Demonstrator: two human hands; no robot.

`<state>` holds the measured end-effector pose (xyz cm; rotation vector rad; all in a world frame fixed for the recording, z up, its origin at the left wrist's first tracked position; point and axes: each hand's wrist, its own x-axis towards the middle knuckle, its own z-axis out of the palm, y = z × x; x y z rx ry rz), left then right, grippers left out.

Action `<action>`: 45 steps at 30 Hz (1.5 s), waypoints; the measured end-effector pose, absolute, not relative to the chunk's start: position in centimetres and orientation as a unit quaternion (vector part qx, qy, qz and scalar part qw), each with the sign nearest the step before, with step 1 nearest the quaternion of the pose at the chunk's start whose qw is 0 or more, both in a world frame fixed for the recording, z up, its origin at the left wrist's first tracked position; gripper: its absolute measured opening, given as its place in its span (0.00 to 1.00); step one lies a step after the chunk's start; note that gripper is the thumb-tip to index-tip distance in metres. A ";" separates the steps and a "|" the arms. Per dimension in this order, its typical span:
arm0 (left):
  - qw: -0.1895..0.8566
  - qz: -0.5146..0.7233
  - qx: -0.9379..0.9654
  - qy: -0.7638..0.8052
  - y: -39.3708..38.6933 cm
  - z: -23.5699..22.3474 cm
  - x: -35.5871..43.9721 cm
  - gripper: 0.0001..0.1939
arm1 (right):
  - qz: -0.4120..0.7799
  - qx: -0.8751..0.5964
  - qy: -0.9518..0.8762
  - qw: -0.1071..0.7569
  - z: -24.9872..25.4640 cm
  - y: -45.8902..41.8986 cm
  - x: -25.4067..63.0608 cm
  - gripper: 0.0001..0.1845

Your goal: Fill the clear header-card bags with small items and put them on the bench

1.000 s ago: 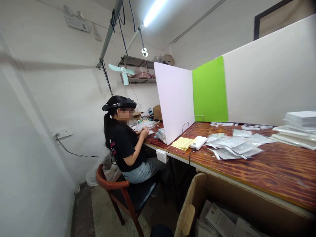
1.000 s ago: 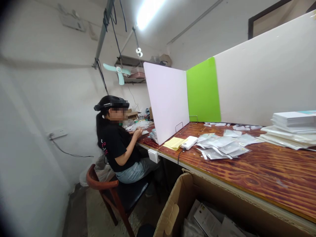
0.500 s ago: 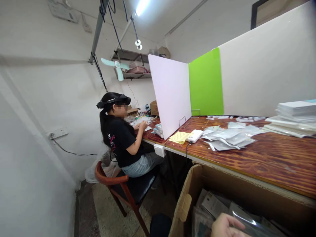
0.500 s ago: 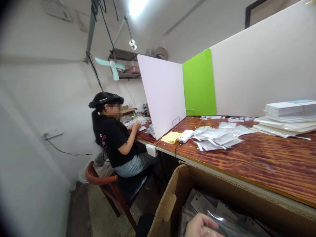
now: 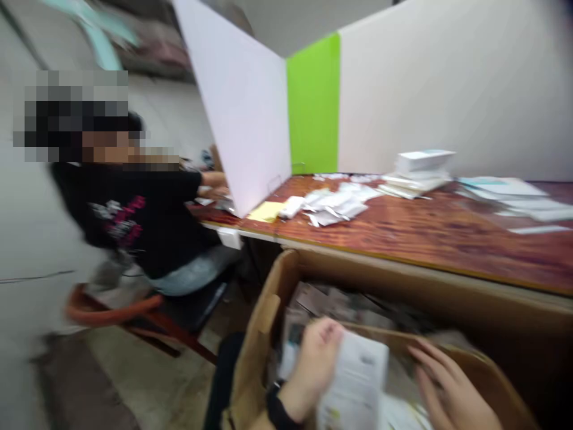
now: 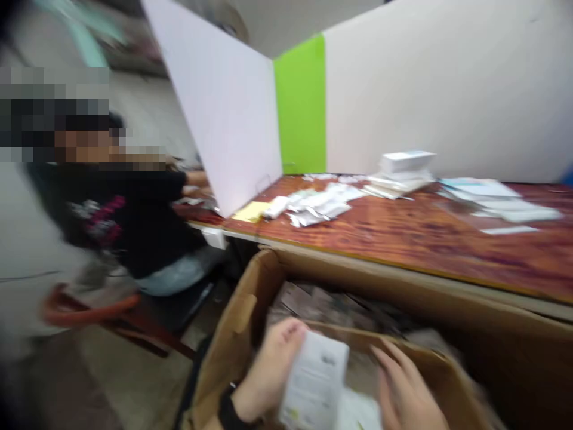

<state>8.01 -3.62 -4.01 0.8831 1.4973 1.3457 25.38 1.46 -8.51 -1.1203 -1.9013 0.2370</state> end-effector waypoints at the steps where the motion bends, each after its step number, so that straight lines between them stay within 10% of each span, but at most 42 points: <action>1: 0.477 0.539 0.360 0.594 -3.7 -3.7 8.1 0.14 | 0.085 -0.446 -0.785 0.422 -7.8 0.9 26.4 0.10; 23: 0.467 0.510 0.385 0.612 -3.3 -4.5 10.0 0.09 | 0.241 -0.400 -0.819 0.333 -6.2 -2.0 24.5 0.11; 28: 0.543 0.538 0.316 0.562 -3.3 -3.9 9.8 0.11 | 0.449 -0.480 -0.597 0.460 -6.0 -1.5 25.1 0.35; 33: 0.584 0.530 0.294 0.540 -3.5 -3.9 9.8 0.12 | 0.651 -0.453 -0.475 0.381 -5.5 -0.5 26.3 0.11; 45: 0.526 0.464 0.436 0.564 -3.9 -2.6 8.2 0.06 | 0.572 -0.452 -0.531 0.432 -3.8 -0.5 27.4 0.07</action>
